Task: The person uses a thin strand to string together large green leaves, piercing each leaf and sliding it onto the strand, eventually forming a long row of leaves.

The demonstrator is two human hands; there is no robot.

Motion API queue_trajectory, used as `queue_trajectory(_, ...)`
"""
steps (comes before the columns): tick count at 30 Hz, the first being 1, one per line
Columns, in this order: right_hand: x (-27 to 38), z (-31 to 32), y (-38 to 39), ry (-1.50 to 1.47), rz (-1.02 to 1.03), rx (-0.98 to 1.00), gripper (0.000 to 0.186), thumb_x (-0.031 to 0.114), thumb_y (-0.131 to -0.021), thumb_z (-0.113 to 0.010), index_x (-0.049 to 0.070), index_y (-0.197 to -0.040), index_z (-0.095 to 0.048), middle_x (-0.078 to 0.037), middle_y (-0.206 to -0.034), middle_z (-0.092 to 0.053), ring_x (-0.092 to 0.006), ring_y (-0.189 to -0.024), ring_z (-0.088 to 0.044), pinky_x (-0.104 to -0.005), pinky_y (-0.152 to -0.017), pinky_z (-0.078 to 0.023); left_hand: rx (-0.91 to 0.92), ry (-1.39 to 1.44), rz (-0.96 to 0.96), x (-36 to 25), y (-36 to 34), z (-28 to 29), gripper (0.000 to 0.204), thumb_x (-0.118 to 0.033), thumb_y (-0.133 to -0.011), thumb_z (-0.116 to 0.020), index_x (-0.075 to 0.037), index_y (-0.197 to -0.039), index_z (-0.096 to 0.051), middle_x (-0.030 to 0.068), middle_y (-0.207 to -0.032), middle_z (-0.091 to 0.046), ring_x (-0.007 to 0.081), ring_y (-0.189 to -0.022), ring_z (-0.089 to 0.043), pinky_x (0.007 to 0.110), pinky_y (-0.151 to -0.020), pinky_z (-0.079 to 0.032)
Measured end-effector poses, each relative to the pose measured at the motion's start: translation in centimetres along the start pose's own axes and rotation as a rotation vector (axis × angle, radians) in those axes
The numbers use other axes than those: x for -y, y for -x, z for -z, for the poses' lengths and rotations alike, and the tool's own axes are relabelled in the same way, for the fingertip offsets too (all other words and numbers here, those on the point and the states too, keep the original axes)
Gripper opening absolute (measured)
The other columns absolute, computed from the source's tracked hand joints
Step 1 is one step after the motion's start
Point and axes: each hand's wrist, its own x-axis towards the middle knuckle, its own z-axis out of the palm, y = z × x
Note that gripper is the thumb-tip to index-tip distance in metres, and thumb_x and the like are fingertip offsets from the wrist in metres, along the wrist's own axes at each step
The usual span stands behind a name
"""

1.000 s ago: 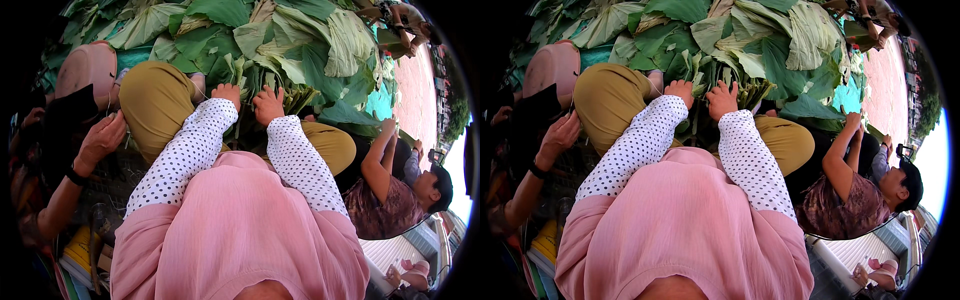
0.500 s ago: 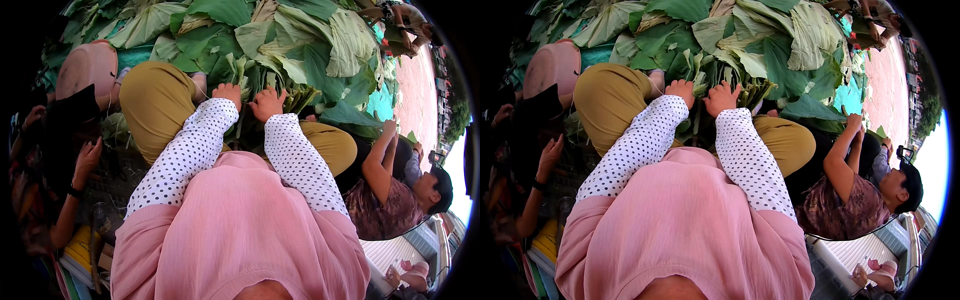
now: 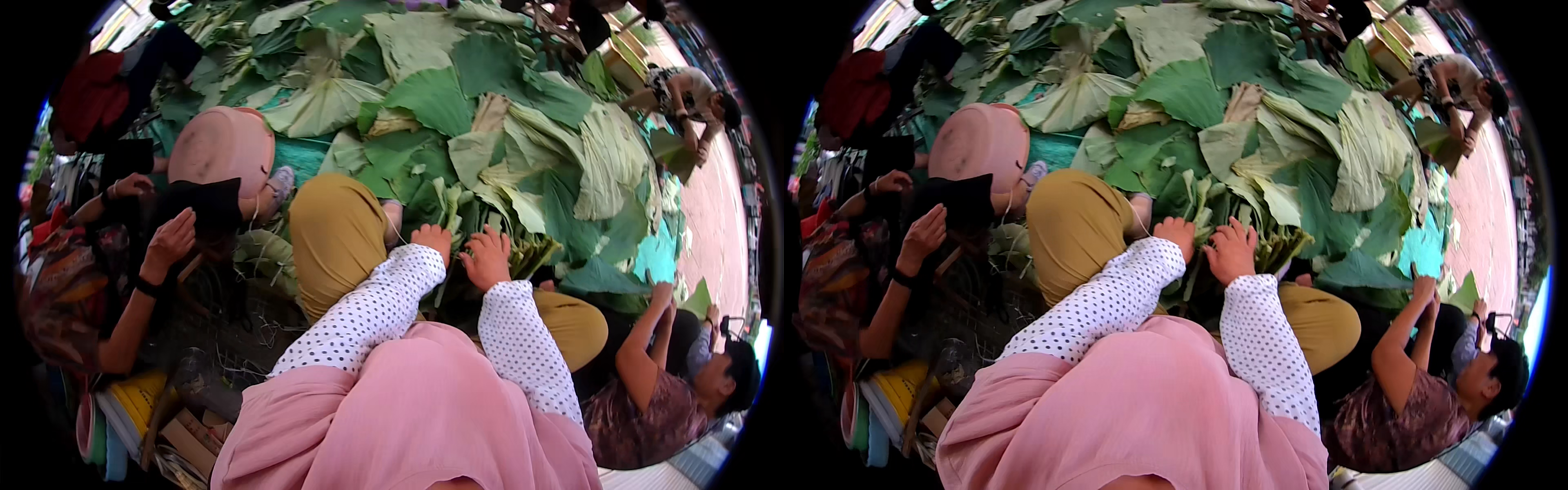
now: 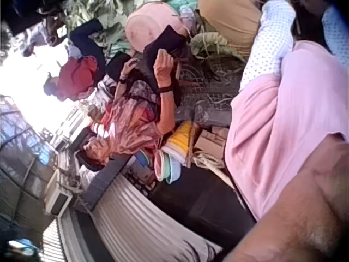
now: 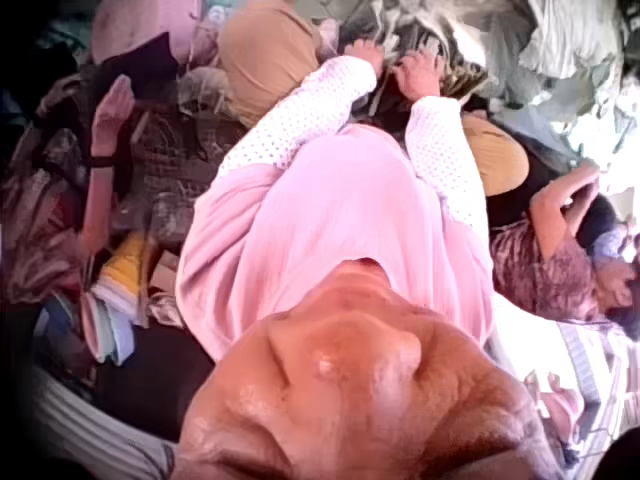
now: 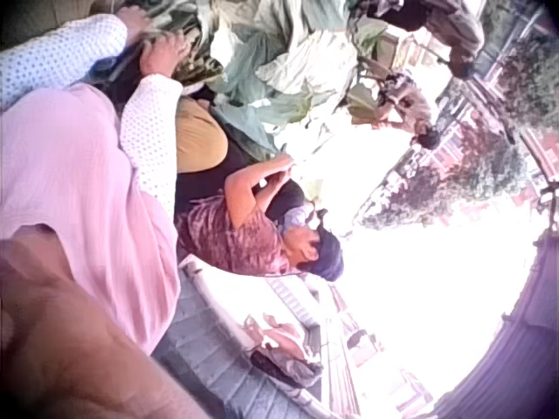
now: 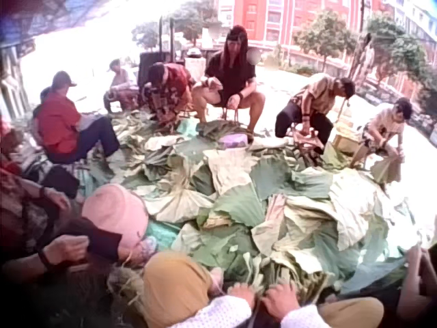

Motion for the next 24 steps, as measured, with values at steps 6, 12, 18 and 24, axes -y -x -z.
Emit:
queue_trajectory(6,-5.9,6.3,1.8,-0.165,-0.024,-0.385,0.012,0.005,-0.084,-0.061,0.002,-0.095,-0.059,-0.014,-0.098,-0.06,-0.0338,-0.098,-0.052,-0.0428,-0.088,-0.042,0.164,0.007,0.001,-1.7,1.5,3.0,0.034,-0.013,-0.078,-0.064,-0.008,-0.111,-0.061,0.0125,-0.109,-0.056,0.0291,-0.112,-0.046,0.043,-0.091,-0.037)
queue_trajectory(12,-15.6,6.6,3.6,-0.614,-0.678,-0.751,0.031,0.02,-0.096,-0.051,-0.006,-0.113,-0.055,-0.014,-0.109,-0.057,-0.0242,-0.099,-0.054,-0.0361,-0.089,-0.043,-0.1,0.149,-0.158,-2.3,2.5,4.0,0.038,-0.017,-0.073,-0.068,-0.007,-0.109,-0.06,0.0119,-0.106,-0.057,0.0301,-0.109,-0.049,0.043,-0.089,-0.041)
queue_trajectory(18,-15.0,2.9,4.5,-0.962,-1.342,-0.37,0.071,0.056,-0.095,-0.044,-0.009,-0.122,-0.054,-0.016,-0.122,-0.06,-0.0297,-0.099,-0.058,-0.0417,-0.082,-0.046,0.031,0.616,0.183,-1.7,3.6,1.3,0.036,-0.029,-0.076,-0.07,-0.008,-0.104,-0.062,0.0163,-0.102,-0.063,0.035,-0.099,-0.06,0.044,-0.084,-0.049)
queue_trajectory(24,-15.9,2.2,4.9,-1.355,-1.173,-0.363,0.081,0.062,-0.092,-0.045,-0.004,-0.139,-0.04,-0.014,-0.14,-0.048,-0.032,-0.119,-0.051,-0.0441,-0.101,-0.041,0.042,0.687,0.393,-0.8,3.2,0.5,0.04,-0.033,-0.073,-0.074,-0.006,-0.1,-0.065,0.0165,-0.09,-0.068,0.0329,-0.091,-0.065,0.042,-0.078,-0.052)
